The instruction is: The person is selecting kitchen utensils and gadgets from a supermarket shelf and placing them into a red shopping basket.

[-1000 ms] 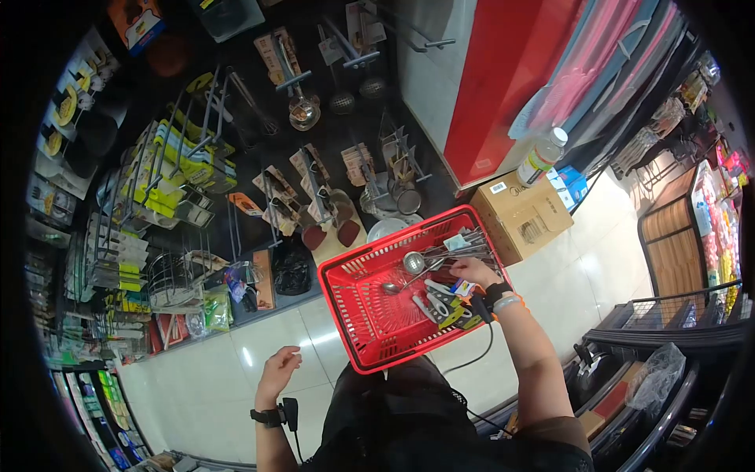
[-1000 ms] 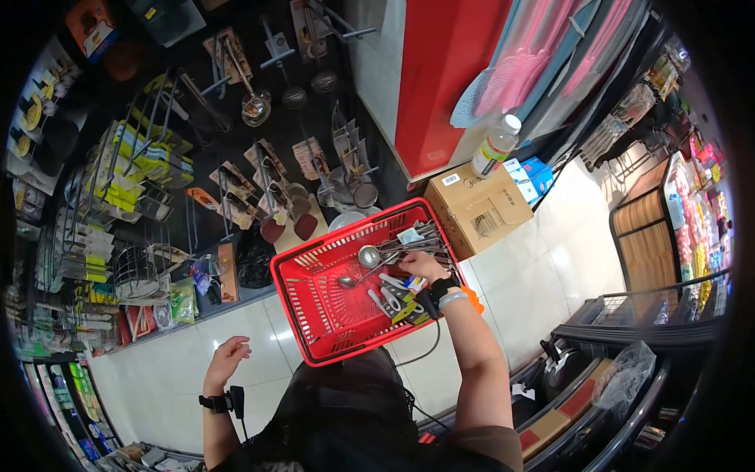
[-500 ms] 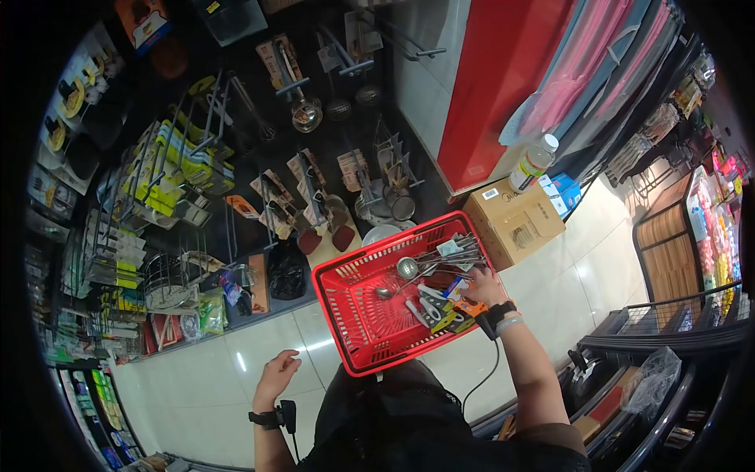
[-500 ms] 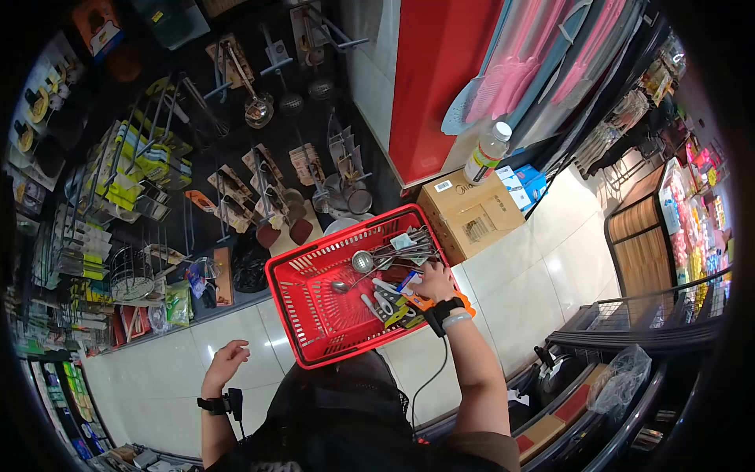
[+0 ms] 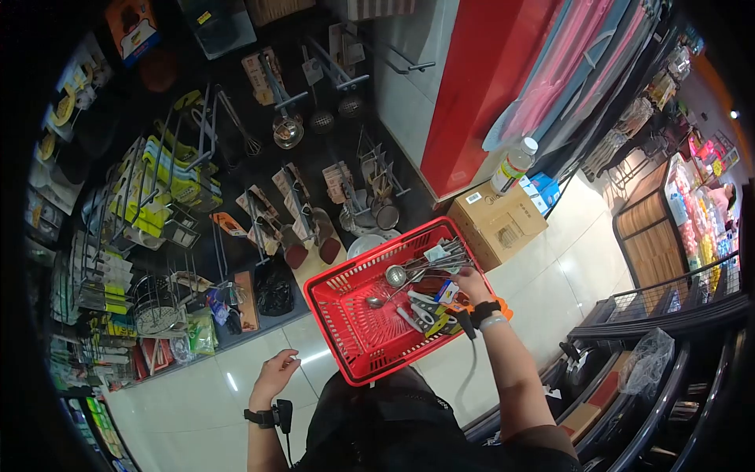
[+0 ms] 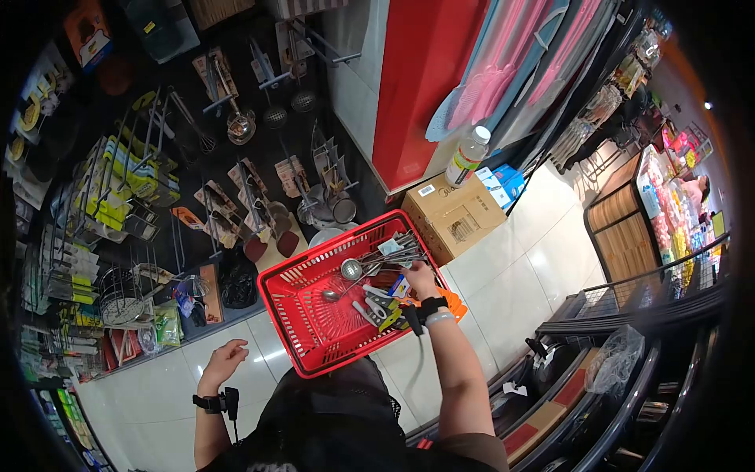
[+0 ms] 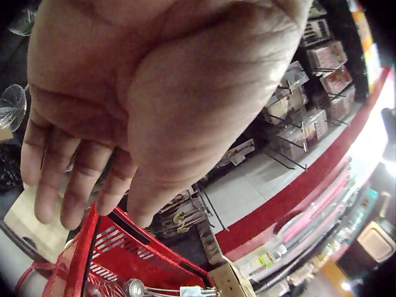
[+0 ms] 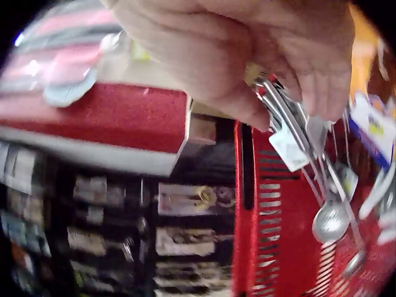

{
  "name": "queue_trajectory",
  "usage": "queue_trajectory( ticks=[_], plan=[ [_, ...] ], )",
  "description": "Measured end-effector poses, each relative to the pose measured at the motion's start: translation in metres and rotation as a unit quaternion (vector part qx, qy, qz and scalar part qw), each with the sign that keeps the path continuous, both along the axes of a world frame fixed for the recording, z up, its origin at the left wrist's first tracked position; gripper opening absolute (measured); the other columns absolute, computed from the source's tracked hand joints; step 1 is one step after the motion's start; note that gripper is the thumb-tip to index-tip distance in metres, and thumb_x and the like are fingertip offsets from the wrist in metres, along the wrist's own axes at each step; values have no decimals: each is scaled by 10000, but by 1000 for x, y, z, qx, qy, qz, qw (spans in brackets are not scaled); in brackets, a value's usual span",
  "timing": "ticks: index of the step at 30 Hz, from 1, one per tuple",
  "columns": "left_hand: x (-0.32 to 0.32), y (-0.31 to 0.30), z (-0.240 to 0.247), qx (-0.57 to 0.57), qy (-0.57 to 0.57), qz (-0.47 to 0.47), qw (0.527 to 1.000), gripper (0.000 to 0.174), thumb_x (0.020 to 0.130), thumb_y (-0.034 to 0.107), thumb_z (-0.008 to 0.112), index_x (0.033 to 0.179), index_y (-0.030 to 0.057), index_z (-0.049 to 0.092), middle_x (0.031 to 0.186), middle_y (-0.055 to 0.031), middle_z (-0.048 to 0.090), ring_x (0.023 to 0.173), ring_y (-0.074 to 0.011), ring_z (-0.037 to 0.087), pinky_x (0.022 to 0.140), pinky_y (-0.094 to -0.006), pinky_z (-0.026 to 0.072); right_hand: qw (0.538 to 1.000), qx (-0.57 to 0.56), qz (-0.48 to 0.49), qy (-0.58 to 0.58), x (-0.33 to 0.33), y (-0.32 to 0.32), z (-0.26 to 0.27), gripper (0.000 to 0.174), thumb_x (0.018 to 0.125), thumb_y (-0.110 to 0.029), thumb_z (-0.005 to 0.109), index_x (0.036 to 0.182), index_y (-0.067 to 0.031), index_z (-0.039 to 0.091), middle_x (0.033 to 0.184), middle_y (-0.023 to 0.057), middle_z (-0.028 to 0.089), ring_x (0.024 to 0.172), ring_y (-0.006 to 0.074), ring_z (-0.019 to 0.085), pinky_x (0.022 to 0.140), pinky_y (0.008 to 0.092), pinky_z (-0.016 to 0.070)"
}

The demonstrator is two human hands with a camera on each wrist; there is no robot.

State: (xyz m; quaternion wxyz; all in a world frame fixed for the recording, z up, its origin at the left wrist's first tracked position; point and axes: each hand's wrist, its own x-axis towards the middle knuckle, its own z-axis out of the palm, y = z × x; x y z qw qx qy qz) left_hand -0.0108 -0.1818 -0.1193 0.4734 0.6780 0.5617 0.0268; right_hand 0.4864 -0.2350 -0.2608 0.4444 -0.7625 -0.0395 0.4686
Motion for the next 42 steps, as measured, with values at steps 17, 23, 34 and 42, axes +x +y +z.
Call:
queue_trajectory(
  ticks=[17,23,34,42],
  plan=[
    [-67,-45,-19,-42,17,117,992,291,841,221,617,1079,53,600,832,-110,657,751,-185,626,706,-294,494,927,143,-289,195,29,77,-136,396,842,-425,606,1001,-62,626,966,101,661,871,263,639,781,422,513],
    [-64,-48,-15,-69,8,131,989,281,845,161,601,1090,25,584,826,-59,640,774,-130,598,712,-258,473,928,13,-372,13,1,96,-118,449,730,-296,711,1057,-13,588,1043,150,628,924,305,614,794,433,499],
    [-61,-41,-23,-64,-1,107,992,278,851,169,600,1093,33,582,808,-55,639,765,-113,593,699,-248,471,878,-118,-442,-140,-40,94,-15,623,639,-125,753,1196,-59,484,1132,207,489,1013,364,528,875,468,467],
    [-50,-25,-22,-51,-6,72,996,281,853,175,600,1095,34,581,829,-65,643,773,-122,599,710,-249,472,890,-68,-418,-167,-27,89,-34,621,633,-116,726,1216,-85,514,1092,179,587,940,311,600,768,422,528]
  ],
)
